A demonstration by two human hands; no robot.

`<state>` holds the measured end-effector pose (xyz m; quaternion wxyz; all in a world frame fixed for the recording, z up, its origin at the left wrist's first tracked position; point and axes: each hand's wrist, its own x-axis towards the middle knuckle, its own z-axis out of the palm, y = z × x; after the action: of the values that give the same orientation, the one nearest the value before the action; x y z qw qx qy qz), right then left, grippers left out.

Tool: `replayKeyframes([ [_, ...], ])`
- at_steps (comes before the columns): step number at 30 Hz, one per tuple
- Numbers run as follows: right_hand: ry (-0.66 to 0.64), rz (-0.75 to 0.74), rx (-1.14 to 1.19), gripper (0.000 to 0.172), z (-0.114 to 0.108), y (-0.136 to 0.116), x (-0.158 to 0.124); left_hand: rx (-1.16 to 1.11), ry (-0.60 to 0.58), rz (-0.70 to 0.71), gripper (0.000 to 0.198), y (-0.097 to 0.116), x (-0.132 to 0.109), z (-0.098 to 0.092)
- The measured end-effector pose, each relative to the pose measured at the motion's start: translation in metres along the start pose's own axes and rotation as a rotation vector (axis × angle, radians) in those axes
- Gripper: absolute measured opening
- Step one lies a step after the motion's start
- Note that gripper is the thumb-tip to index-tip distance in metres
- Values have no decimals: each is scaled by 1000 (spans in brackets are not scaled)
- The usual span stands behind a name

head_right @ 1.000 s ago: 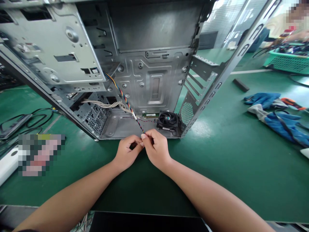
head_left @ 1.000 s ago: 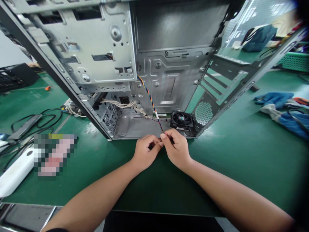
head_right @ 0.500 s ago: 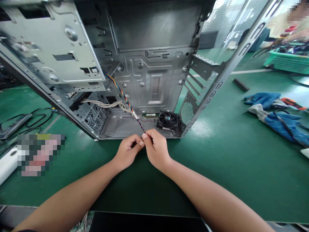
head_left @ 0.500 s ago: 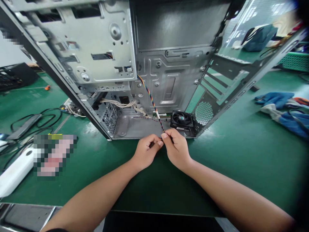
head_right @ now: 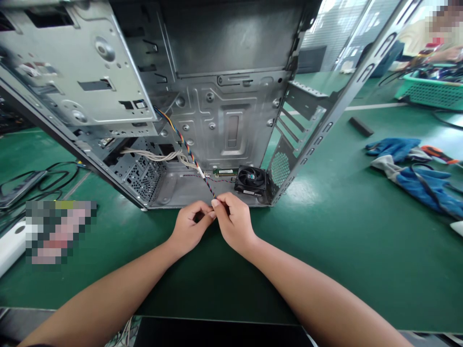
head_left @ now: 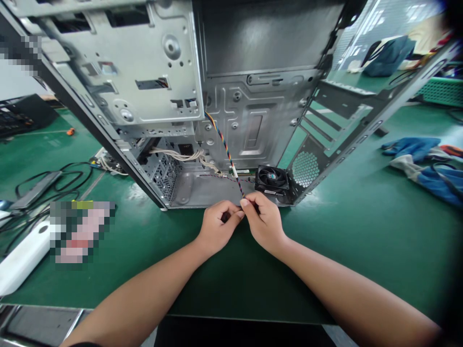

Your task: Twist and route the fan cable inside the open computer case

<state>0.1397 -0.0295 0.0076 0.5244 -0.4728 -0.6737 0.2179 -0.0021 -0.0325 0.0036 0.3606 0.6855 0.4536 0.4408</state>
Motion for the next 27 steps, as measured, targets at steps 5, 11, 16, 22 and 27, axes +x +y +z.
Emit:
replayKeyframes([
  [5, -4, -18, -6, 17, 0, 1, 1, 25, 14, 22, 19, 1, -1, 0],
  [11, -13, -21, -7, 19, -1, -1, 0, -38, -19, -35, 21, 1, 0, 0],
  [16, -15, -11, 11, 19, 0, -2, 0, -124, -66, -95, 24, 1, 0, 0],
  [22, -11, -9, 18, 19, 1, -1, 0, -269, -135, -146, 26, -2, 2, 0],
  [27, -4, -14, 0, 19, 0, -1, -1, -160, -94, -82, 22, -1, 1, 0],
])
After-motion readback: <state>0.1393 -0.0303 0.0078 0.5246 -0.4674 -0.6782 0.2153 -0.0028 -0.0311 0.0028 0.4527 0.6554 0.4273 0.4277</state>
